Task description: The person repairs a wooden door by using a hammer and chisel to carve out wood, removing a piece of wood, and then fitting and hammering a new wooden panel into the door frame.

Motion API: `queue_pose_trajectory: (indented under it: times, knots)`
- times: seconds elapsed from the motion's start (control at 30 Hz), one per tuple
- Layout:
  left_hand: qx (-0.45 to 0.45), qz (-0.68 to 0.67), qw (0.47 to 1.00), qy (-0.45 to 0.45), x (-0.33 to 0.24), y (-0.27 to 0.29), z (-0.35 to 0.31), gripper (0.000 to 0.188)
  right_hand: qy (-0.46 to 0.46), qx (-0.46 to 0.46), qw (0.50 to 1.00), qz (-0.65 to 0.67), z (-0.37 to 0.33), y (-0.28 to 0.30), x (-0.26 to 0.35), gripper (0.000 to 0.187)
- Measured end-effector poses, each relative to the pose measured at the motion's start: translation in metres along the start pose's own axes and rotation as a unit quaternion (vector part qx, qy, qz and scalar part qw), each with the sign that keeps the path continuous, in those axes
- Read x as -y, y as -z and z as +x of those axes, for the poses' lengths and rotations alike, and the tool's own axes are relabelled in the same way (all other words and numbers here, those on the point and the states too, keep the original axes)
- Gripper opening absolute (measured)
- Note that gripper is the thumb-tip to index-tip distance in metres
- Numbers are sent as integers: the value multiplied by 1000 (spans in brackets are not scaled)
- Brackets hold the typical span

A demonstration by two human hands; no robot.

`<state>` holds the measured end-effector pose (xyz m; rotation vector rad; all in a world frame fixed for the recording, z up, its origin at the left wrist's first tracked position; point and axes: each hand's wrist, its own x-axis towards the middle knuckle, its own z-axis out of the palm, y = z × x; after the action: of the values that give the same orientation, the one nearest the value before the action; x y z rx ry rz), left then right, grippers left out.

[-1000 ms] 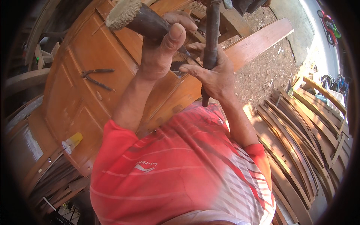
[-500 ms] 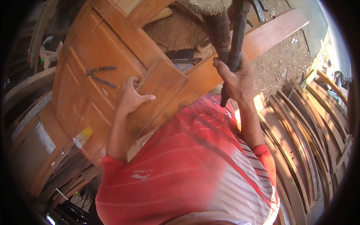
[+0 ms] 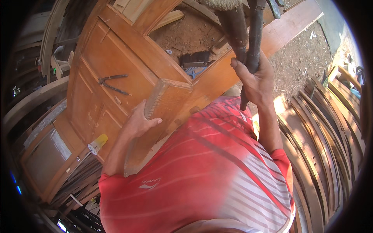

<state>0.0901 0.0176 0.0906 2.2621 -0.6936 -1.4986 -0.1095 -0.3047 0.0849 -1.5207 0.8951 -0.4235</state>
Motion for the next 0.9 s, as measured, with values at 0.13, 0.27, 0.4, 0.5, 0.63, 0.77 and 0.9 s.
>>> queue_pose_trajectory:
  times: [0.13,0.27,0.4,0.5,0.63,0.77,0.9]
  knots:
    - [-254,204,943,65,-23,-5,-14,83,2,-7,1000,17,3,3,-2,35]
    - [-323,282,902,-50,-29,-50,7,83,-5,7,1000,-16,10,2,3,35]
    - [-357,302,881,-67,-19,-93,23,79,-30,25,999,-29,12,3,6,34]
    - [-329,259,907,-52,-23,-97,27,79,-39,39,997,-45,10,2,0,33]
    - [-345,75,909,-222,-65,-70,47,71,-20,83,994,-68,7,-8,-2,33]
    - [-196,-284,850,-397,-145,-29,80,53,4,122,990,-65,-1,-31,-7,28]
    - [-140,-336,855,-369,-155,-23,98,42,71,100,991,-47,-3,-49,-20,32]
